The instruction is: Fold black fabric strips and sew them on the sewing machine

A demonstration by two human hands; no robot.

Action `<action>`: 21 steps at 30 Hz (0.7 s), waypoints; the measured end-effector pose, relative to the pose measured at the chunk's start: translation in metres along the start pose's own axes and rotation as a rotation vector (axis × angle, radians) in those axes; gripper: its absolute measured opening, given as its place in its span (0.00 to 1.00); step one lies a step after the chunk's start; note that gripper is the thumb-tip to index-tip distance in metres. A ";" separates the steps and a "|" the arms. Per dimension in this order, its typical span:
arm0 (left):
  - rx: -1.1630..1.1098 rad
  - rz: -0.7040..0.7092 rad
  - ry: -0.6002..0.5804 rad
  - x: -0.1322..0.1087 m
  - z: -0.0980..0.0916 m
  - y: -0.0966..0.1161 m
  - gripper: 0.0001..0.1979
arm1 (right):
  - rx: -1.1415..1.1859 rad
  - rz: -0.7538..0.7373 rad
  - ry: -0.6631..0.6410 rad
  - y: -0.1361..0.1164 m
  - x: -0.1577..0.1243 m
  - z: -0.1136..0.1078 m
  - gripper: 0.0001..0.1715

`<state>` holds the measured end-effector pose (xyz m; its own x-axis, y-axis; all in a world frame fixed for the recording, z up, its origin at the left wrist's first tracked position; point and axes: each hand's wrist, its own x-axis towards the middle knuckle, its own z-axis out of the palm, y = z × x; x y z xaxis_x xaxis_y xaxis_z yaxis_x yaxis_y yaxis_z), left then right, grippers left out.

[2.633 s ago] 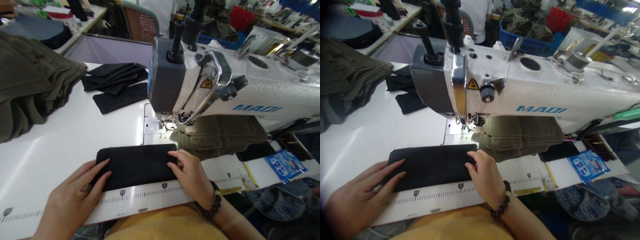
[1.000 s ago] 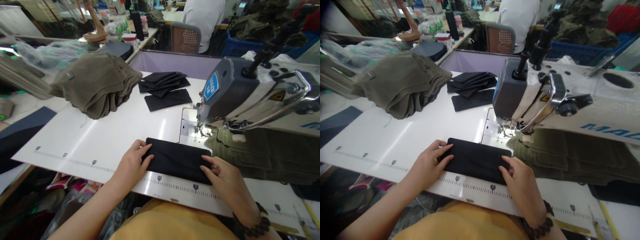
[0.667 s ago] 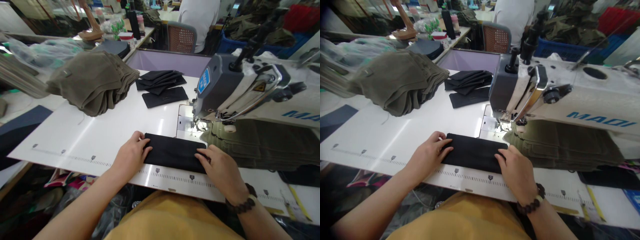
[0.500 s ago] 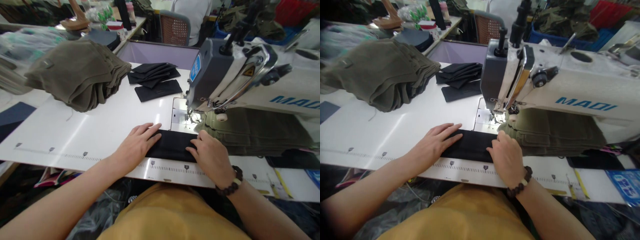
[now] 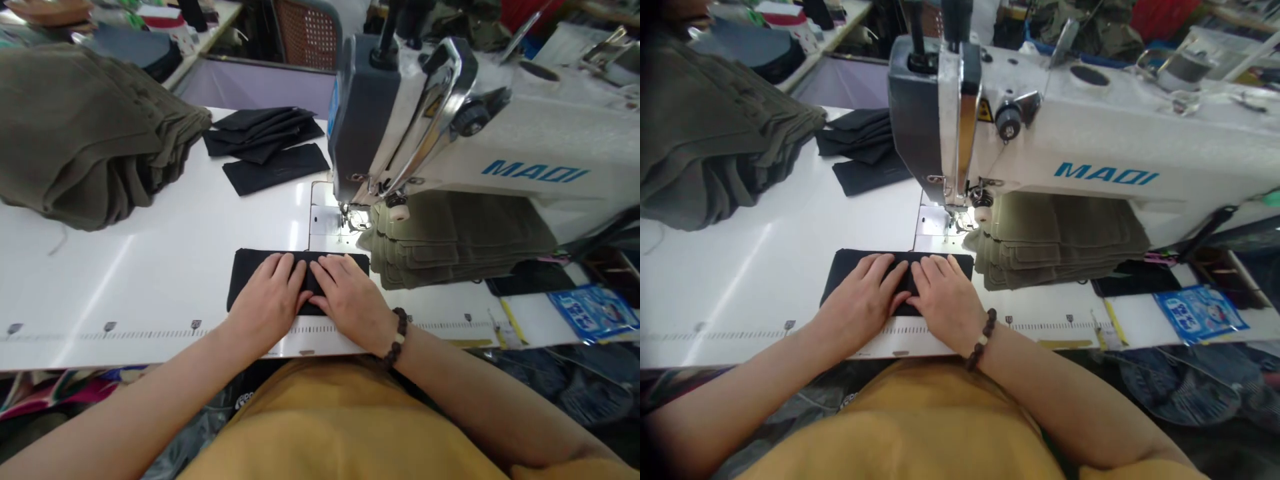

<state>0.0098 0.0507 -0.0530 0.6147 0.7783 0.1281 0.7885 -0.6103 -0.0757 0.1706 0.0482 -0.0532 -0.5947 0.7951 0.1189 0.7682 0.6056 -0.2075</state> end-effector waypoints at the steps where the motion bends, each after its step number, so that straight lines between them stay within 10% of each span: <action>1: -0.018 -0.019 0.042 -0.003 0.004 0.000 0.18 | 0.009 0.014 0.008 0.001 -0.003 0.003 0.28; 15: 0.003 -0.348 0.101 -0.049 0.013 -0.048 0.29 | 0.010 0.077 0.013 0.005 -0.009 0.012 0.30; 21: -0.145 0.010 0.089 -0.027 0.000 -0.015 0.21 | 0.052 0.106 0.058 0.005 -0.010 0.005 0.29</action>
<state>-0.0181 0.0389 -0.0550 0.6137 0.7596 0.2154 0.7671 -0.6382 0.0648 0.1794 0.0431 -0.0601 -0.4953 0.8558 0.1493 0.8115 0.5172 -0.2721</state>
